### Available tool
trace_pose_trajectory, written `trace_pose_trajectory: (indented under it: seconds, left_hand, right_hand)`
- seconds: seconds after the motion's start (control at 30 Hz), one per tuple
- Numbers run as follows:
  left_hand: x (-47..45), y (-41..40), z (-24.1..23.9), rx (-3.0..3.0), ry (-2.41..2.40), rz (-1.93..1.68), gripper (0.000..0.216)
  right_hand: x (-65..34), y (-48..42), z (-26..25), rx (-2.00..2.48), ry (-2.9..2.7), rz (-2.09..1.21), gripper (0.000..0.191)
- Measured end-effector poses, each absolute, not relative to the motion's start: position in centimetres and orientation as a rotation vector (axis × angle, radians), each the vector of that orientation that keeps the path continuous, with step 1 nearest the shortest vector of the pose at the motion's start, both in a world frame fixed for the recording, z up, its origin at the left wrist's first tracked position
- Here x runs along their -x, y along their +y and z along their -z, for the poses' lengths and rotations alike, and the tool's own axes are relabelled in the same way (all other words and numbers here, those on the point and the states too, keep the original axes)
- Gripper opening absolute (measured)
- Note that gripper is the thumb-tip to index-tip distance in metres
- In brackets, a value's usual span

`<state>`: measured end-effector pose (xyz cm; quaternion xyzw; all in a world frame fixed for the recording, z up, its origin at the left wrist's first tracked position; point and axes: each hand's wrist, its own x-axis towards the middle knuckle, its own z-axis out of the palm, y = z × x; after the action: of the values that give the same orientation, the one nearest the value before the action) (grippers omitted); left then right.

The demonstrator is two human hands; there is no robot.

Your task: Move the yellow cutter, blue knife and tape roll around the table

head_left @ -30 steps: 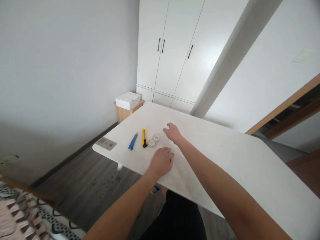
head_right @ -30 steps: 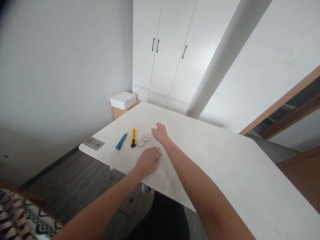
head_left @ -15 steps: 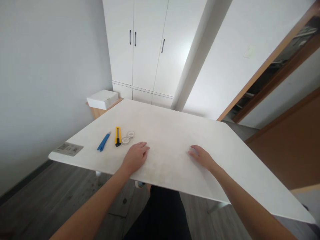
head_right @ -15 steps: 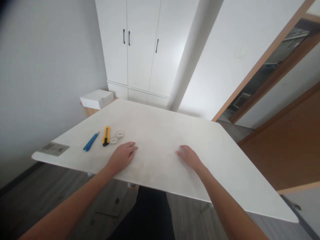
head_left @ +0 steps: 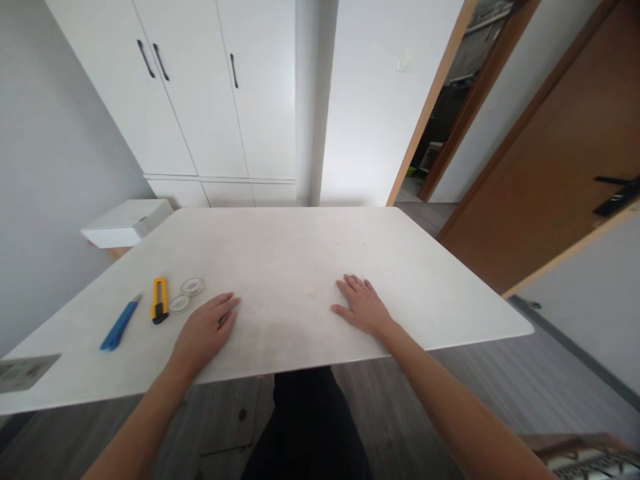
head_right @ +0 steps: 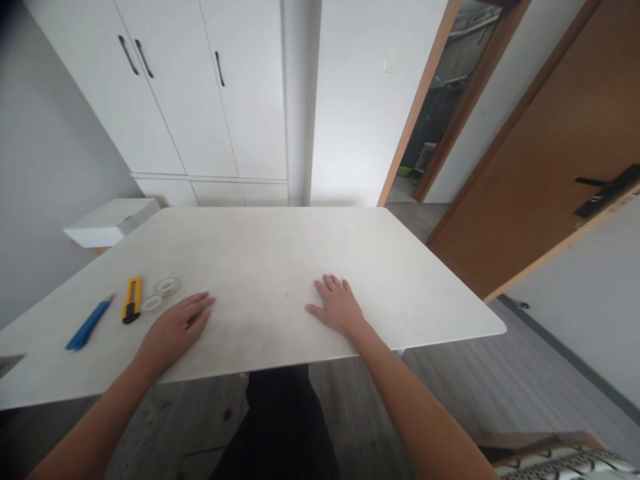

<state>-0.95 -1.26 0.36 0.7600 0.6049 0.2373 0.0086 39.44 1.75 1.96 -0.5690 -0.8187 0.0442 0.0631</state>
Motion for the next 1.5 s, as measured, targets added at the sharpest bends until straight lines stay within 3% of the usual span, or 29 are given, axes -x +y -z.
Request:
trace_pose_trajectory:
  seconds: [1.5]
  left_hand:
    - [1.6,-0.9,0.5,-2.429,1.855,-0.769,0.046]
  right_hand:
    - [-39.5,1.7,-1.7,1.723,-2.483,-0.114,0.083]
